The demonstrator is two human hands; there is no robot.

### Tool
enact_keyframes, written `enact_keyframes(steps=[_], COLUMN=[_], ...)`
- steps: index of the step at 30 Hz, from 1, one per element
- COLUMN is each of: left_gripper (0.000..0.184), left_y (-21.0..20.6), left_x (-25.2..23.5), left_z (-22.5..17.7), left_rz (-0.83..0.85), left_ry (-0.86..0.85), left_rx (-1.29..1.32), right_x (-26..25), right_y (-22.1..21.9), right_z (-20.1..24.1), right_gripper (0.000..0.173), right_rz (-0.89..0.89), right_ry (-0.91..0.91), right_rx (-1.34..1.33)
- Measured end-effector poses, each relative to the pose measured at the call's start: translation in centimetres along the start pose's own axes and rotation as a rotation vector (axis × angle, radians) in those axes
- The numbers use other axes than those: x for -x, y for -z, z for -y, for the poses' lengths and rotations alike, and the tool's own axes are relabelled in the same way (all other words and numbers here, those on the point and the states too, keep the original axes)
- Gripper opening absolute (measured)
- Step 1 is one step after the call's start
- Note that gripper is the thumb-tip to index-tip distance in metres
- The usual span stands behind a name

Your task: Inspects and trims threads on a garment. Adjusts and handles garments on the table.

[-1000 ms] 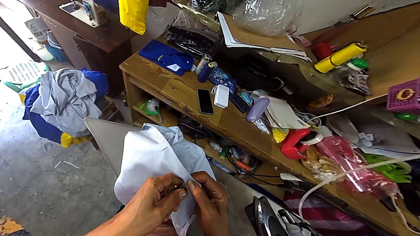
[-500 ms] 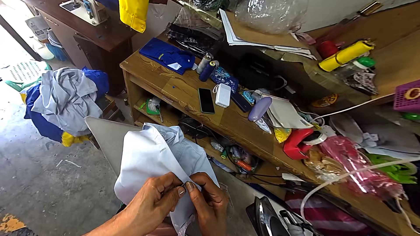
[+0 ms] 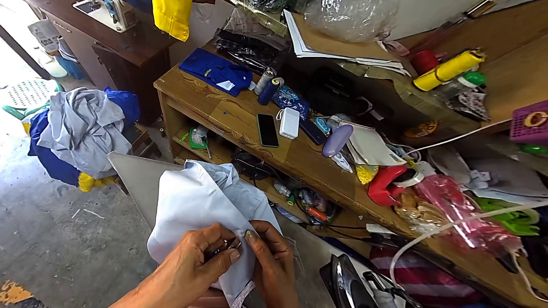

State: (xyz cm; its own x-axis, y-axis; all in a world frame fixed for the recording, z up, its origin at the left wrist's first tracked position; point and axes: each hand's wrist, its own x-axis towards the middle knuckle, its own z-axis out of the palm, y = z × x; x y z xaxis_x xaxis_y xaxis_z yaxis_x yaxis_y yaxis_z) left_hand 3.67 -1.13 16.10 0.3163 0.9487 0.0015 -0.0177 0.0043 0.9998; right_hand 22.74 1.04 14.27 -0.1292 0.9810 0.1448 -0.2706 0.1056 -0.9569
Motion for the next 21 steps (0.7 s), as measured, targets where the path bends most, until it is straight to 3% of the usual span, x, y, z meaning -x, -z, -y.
enact_keyframes(steps=[4, 9, 21], left_gripper=[0.024, 0.015, 0.015], left_y=[-0.36, -0.67, -0.61], left_x=[0.34, 0.31, 0.28], left_z=[-0.27, -0.27, -0.40], left_rz=[-0.021, -0.045, -0.007], left_ry=[0.027, 0.027, 0.055], left_rx=[-0.020, 0.045, 0.075], right_x=[0.05, 0.18, 0.16], right_y=[-0.19, -0.43, -0.35], right_z=[-0.09, -0.23, -0.16], right_gripper=[0.013, 0.013, 0.015], right_rz=[0.008, 0.020, 0.037], right_ry=[0.008, 0.034, 0.075], right_rx=[0.013, 0.029, 0.045])
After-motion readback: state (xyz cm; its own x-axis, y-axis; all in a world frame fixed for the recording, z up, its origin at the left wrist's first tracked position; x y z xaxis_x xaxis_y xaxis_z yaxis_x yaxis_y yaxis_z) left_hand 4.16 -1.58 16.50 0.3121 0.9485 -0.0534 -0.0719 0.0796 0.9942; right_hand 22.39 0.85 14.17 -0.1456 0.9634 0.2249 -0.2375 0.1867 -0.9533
